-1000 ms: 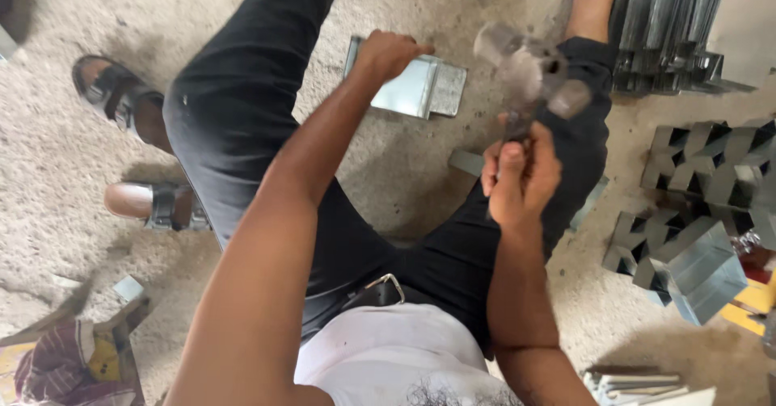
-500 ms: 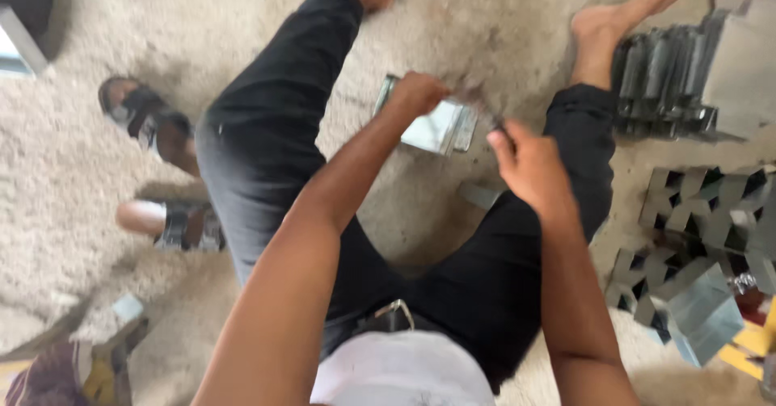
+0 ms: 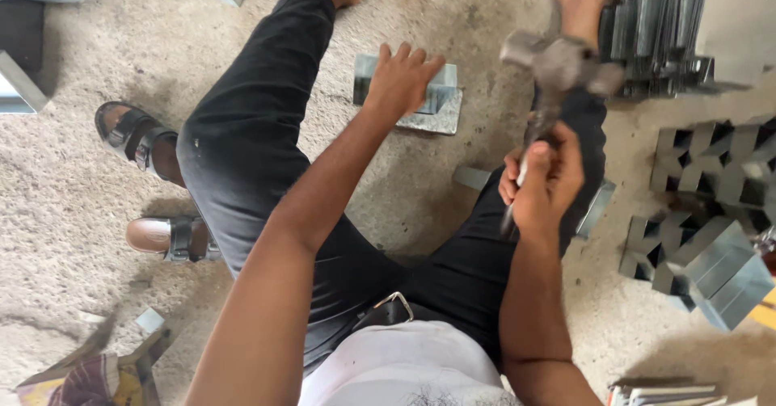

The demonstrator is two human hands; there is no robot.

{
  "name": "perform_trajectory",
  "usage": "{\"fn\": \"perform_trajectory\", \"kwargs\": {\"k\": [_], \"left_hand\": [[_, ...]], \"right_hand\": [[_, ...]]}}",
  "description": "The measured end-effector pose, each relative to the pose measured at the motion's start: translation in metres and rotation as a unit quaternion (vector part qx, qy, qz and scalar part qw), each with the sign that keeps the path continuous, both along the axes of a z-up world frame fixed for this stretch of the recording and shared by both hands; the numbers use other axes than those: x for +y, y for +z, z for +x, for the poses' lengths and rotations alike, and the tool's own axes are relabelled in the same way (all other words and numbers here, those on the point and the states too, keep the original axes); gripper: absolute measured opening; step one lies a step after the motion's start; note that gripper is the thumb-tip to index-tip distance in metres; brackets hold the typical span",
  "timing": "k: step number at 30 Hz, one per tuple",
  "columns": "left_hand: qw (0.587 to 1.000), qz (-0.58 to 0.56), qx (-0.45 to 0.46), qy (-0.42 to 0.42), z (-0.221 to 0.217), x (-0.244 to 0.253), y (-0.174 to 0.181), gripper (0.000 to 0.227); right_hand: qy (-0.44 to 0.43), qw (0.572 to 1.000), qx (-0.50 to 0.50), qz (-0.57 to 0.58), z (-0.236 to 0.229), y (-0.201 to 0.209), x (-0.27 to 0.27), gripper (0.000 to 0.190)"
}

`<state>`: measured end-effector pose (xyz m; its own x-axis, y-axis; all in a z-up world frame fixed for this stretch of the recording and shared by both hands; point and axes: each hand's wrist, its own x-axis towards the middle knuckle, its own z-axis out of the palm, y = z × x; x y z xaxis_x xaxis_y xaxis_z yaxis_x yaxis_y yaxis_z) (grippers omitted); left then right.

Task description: The person sits on the floor and repeatedly hammers a small metal block placed on a larger metal anvil. They use a hammer in their right hand to strike the block multiple times, occasionally adjusting its position with their left hand.

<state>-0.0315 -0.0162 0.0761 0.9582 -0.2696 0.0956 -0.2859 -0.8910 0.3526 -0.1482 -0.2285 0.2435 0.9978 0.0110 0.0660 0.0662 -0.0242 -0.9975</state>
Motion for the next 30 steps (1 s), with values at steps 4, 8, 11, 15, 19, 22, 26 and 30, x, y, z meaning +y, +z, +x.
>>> {"fn": "perform_trajectory", "kwargs": {"k": [4, 8, 11, 15, 19, 22, 26, 30], "left_hand": [[0.997, 0.023, -0.078, 0.020, -0.015, -0.013, -0.013, 0.054], [0.988, 0.074, -0.123, 0.061, -0.030, -0.020, -0.023, 0.023], [0.976, 0.092, -0.179, 0.086, -0.036, -0.023, -0.022, 0.019], [0.980, 0.099, -0.135, 0.108, -0.041, -0.031, -0.024, 0.016], [0.974, 0.104, -0.161, 0.121, -0.039, -0.031, -0.021, 0.013], [0.972, 0.095, -0.175, 0.122, -0.039, -0.030, -0.024, 0.013], [0.967, 0.095, -0.192, 0.139, -0.027, -0.029, -0.022, 0.010], [0.968, 0.091, -0.190, 0.137, -0.037, -0.032, -0.023, 0.008]], "right_hand": [[-0.026, 0.990, -0.138, 0.032, -0.013, 0.021, -0.009, 0.048], [-0.076, 0.976, -0.200, 0.049, -0.024, 0.039, -0.009, 0.049], [-0.106, 0.969, -0.215, 0.060, -0.032, 0.049, -0.012, 0.052], [-0.139, 0.959, -0.242, 0.039, -0.023, 0.024, -0.030, 0.054], [-0.047, 0.993, -0.099, 0.045, 0.009, -0.052, -0.036, 0.054], [0.044, 0.915, -0.081, -0.394, 0.038, -0.092, -0.018, 0.036], [0.002, 0.969, 0.155, -0.190, 0.060, -0.056, -0.006, 0.050], [-0.040, 0.996, 0.046, -0.071, 0.035, -0.020, -0.009, 0.051]]}}
